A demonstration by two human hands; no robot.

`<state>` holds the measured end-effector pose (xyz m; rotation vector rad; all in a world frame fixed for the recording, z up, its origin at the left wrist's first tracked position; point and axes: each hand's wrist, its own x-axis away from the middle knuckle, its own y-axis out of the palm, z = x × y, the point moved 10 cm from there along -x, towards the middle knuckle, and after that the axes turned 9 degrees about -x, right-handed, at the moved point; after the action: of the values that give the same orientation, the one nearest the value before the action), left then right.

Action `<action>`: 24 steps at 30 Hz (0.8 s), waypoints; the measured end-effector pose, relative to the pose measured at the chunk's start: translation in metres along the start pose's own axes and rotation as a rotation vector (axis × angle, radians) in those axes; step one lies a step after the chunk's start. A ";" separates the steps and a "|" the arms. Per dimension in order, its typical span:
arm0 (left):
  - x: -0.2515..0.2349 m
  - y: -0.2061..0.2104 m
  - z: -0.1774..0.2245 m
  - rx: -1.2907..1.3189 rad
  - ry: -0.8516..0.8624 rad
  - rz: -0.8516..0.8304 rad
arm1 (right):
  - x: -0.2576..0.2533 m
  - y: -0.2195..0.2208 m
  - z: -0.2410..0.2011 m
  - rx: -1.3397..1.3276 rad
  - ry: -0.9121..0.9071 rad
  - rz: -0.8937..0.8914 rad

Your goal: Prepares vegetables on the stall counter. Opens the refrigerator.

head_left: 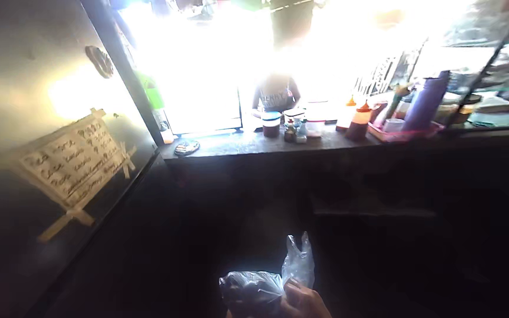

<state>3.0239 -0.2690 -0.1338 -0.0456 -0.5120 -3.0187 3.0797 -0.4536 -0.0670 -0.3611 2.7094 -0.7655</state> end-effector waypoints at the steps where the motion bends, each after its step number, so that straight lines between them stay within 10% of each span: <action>1: -0.031 0.000 0.006 -0.004 -0.012 0.022 | -0.031 -0.004 0.004 0.038 -0.015 0.057; 17: -0.416 0.022 0.069 0.001 0.139 0.152 | -0.501 -0.113 0.120 0.036 0.035 0.303; 24: -0.540 0.022 0.141 0.293 0.264 0.206 | -0.665 -0.144 0.116 -0.095 0.025 0.021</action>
<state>3.5663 -0.2036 -0.0169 0.2940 -0.8539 -2.6643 3.7571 -0.4153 0.0620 -0.3454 2.7751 -0.6416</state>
